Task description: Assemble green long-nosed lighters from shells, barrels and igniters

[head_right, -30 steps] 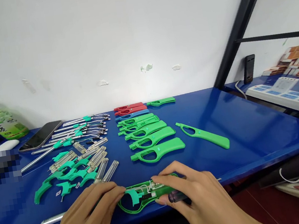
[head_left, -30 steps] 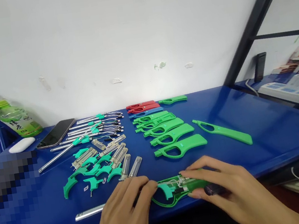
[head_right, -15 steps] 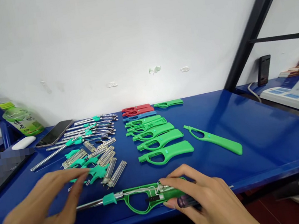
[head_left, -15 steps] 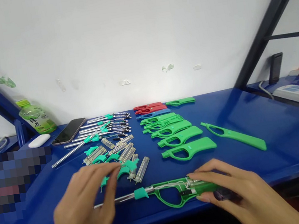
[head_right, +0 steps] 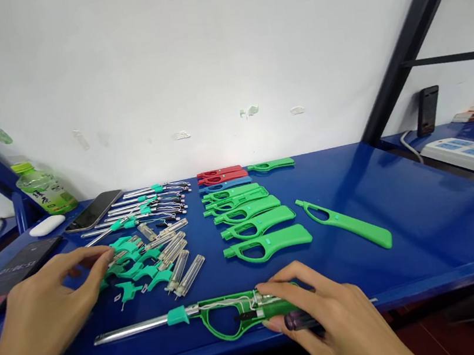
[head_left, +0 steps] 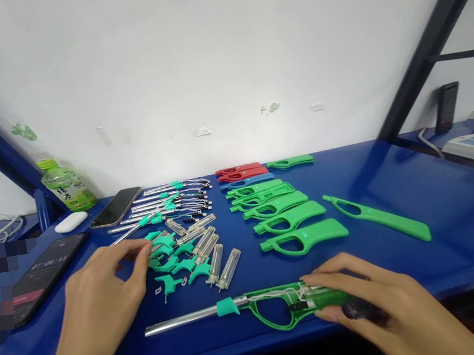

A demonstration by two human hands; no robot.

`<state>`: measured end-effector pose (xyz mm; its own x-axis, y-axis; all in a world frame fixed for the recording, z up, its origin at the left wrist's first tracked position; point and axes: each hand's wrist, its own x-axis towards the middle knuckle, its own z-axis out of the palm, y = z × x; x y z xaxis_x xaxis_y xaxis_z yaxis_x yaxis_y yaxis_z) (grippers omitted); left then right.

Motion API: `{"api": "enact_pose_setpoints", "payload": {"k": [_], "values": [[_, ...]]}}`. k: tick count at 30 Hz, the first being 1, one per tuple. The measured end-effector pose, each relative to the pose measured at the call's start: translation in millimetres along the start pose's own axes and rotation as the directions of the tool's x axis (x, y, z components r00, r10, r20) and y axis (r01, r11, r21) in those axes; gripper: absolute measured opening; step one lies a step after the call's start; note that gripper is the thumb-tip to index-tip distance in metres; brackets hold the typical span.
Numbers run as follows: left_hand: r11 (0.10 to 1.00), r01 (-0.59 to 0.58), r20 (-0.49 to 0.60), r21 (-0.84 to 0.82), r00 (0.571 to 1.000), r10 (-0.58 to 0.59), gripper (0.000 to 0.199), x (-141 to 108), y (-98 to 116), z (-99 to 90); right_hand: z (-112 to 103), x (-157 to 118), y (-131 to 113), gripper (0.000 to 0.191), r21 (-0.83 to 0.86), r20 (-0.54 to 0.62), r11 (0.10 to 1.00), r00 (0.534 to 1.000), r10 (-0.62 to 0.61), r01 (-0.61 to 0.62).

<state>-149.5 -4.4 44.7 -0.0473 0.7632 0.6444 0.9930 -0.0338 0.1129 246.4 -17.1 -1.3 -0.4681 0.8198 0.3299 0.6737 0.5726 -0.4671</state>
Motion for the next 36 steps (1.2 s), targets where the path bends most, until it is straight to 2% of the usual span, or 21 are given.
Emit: {"api": "enact_pose_setpoints", "payload": {"k": [6,11,14,16,17,18,19,21,23,27,31,36], "values": [[0.999,-0.054,0.02,-0.01,0.998,0.054,0.028,1,-2,10.1,-2,0,-1,0.031,-0.029,0.032,0.999,0.999,-0.015,0.016],[0.998,-0.058,0.022,0.009,0.998,0.058,0.034,-7,2,6.6,-5,0,-4,0.041,-0.004,0.058,0.999,0.998,0.033,-0.032],[0.996,-0.09,-0.073,-0.027,0.993,0.088,0.024,-17,25,1.9,-8,3,-6,0.037,0.036,0.107,0.994,0.989,0.098,-0.103],[0.958,-0.239,-0.18,-0.158,0.961,0.21,0.013,-27,48,1.6,-10,7,-8,0.03,0.058,0.144,0.985,0.978,0.15,-0.16],[0.924,-0.3,-0.172,-0.237,0.949,0.264,0.013,-31,61,2.5,-12,9,-9,0.027,0.069,0.162,0.981,0.972,0.17,-0.183],[0.871,-0.394,-0.171,-0.294,0.918,0.358,0.016,-36,75,3.9,-13,11,-9,0.024,0.082,0.175,0.976,0.967,0.184,-0.201],[0.832,-0.445,-0.123,-0.331,0.895,0.429,0.021,-40,87,5.9,-14,13,-9,0.022,0.097,0.183,0.972,0.964,0.193,-0.213],[0.772,-0.503,-0.049,-0.387,0.848,0.528,0.028,-44,109,10.9,-15,17,-9,0.02,0.128,0.183,0.965,0.962,0.203,-0.228],[0.747,-0.514,0.002,-0.422,0.823,0.568,0.031,-44,126,16.7,-15,18,-7,0.019,0.157,0.175,0.959,0.962,0.21,-0.238],[0.728,-0.506,-0.01,-0.462,0.824,0.566,0.028,-41,139,28.6,-12,17,-3,0.019,0.186,0.131,0.962,0.976,0.175,-0.198],[0.724,-0.495,0.002,-0.481,0.825,0.565,0.029,-42,139,36.2,-6,13,0,0.028,0.156,0.037,0.985,0.997,0.064,-0.069],[0.725,-0.479,0.027,-0.494,0.826,0.564,0.029,-44,135,40.3,-2,11,1,0.034,0.067,-0.071,0.996,0.996,-0.057,0.061]]}}
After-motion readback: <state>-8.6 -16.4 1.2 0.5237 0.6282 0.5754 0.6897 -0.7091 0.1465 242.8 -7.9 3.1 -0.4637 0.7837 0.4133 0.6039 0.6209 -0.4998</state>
